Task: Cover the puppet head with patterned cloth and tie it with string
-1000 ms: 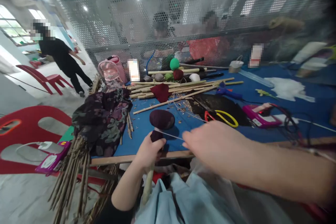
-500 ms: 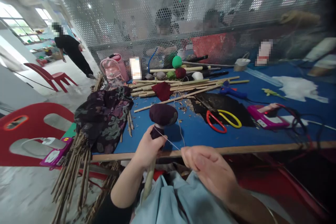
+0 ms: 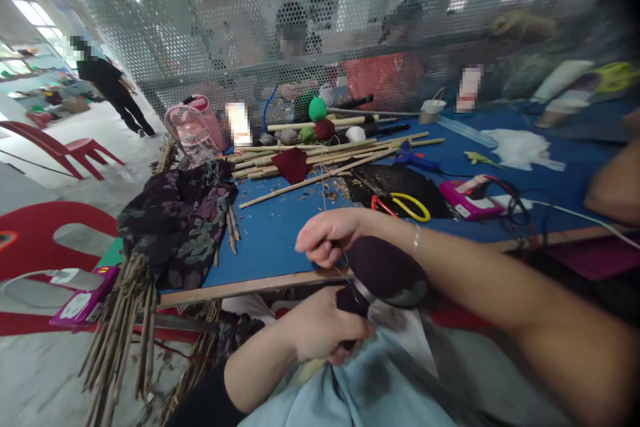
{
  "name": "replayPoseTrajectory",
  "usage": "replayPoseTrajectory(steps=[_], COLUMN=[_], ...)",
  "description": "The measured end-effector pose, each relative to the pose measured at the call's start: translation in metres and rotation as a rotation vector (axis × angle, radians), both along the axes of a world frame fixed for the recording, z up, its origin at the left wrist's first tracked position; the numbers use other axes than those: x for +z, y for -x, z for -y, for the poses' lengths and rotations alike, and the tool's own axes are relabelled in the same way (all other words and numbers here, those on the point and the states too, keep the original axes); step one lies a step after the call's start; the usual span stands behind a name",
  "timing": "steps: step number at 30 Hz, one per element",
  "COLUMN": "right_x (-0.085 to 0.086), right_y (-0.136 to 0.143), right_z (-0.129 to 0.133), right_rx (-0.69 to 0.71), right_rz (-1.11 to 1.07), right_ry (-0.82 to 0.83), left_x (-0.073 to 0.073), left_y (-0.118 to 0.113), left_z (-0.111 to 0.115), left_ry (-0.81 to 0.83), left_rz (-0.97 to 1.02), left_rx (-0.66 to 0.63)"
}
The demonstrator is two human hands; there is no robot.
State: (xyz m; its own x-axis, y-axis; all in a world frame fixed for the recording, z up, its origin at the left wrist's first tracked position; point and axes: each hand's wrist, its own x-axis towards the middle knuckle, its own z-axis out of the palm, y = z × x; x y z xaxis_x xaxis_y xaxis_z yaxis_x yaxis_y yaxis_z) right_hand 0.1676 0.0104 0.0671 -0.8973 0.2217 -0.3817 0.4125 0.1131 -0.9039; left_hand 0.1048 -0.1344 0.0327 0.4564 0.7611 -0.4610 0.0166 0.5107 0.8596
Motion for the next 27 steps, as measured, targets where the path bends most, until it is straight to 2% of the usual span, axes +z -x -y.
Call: replayPoseTrajectory(steps=[1, 2, 3, 4, 6, 7, 9, 12, 16, 19, 23, 27], right_x=[0.015, 0.032, 0.049, 0.065, 0.092, 0.101, 0.109, 0.091, 0.045, 0.016, -0.015, -0.045], right_y=[0.009, 0.016, 0.022, 0.024, 0.018, 0.010, -0.011, -0.044, -0.067, -0.068, -0.062, -0.054], right_z=[0.000, 0.003, 0.009, 0.017, 0.035, 0.043, 0.054, 0.060, 0.068, 0.082, 0.098, 0.095], right_rx=[0.218, 0.344, 0.408, 0.415, 0.257, 0.161, -0.007, -0.173, -0.376, -0.558, -0.774, -0.917], right_rz=[0.138, 0.209, 0.242, 0.222, 0.129, 0.084, 0.005, -0.131, -0.328, -0.384, -0.395, -0.319], right_ry=[-0.086, -0.230, -0.430, -0.646, -1.048, -1.190, -1.342, -1.385, -1.329, -1.216, -1.038, -0.916], left_x=[-0.004, -0.008, -0.011, -0.013, -0.014, -0.013, -0.009, 0.000, 0.007, 0.007, 0.003, 0.004], left_y=[-0.008, -0.014, -0.016, -0.015, -0.006, 0.002, 0.020, 0.038, 0.045, 0.046, 0.049, 0.051], left_z=[0.000, -0.001, -0.003, -0.005, -0.012, -0.016, -0.021, -0.024, -0.025, -0.027, -0.030, -0.028], left_ry=[-0.006, 0.001, 0.009, 0.019, 0.042, 0.044, 0.025, -0.028, -0.027, -0.015, -0.001, 0.007], left_rz=[-0.021, -0.036, -0.045, -0.051, -0.048, -0.035, 0.009, 0.039, 0.047, 0.044, 0.053, 0.114], left_rx=[-0.067, -0.115, -0.118, -0.074, 0.104, 0.201, 0.320, 0.369, 0.432, 0.486, 0.508, 0.503])
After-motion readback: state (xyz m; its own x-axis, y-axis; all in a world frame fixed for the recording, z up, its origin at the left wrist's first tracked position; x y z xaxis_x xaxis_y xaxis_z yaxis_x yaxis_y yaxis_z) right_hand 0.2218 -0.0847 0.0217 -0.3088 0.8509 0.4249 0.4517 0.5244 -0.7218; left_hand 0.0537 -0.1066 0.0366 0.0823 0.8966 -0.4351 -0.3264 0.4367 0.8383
